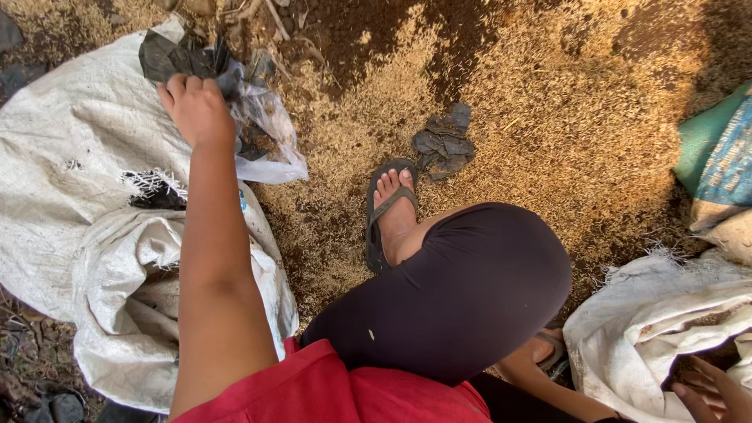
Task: The person sits on the ground and repeatedly scoops loose organic material from a large pile, compresses it into small round balls by hand, and places them into a white plastic crate. The person also handles small black plastic bags, opening them and placing them aside.
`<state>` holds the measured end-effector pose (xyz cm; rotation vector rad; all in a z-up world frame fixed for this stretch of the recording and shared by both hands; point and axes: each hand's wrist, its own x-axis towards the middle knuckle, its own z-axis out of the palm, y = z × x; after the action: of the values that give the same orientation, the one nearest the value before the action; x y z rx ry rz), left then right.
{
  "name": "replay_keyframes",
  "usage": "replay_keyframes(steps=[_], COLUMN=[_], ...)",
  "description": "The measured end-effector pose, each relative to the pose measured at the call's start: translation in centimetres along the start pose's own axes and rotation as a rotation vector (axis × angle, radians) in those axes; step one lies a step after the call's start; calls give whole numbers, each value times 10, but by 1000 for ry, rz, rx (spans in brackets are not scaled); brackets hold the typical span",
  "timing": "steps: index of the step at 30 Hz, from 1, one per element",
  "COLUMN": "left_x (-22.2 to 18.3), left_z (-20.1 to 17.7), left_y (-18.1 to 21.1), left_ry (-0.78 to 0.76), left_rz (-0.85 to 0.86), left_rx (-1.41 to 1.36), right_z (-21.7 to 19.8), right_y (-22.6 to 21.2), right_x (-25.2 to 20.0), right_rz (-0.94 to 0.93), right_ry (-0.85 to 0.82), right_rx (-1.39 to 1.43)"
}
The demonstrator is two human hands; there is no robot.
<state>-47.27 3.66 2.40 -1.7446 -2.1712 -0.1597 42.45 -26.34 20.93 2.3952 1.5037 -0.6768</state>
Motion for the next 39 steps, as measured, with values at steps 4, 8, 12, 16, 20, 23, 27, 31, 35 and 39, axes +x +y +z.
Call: replay_keyframes(steps=[4, 8, 12, 16, 20, 23, 27, 31, 35, 39], left_x=[19, 51, 44, 13, -23, -55, -91, -97, -90, -87], left_z=[-60, -175, -311, -407, -441, -440, -422, -404, -394, -383], left_y=[62, 186, 304, 371, 404, 421, 436, 443, 444, 443], left_ry=[170, -67, -303, -156, -192, -273, -385, -467, -625, -801], left_rz=[38, 318, 852, 1225, 975, 706, 487, 485, 527, 532], left_rx=[-507, -1128, -1331, -1276, -1362, -1597, -1925, -1880, -1982, -1898], right_z=[-26, -85, -127, -148, -143, -134, -120, -111, -109, -107], right_y=[-62, -166, -257, -292, -283, -266, -250, -242, -236, -231], right_x=[-21, -52, -76, -84, -78, -66, -52, -50, -52, -46], right_rz=[-215, -202, -684, -845, -608, -661, -587, -579, -648, -631], right_ry=[133, 211, 556, 819, 622, 680, 713, 676, 539, 477], right_rx=[352, 28, 333, 457, 973, 1122, 1135, 1091, 1125, 1256])
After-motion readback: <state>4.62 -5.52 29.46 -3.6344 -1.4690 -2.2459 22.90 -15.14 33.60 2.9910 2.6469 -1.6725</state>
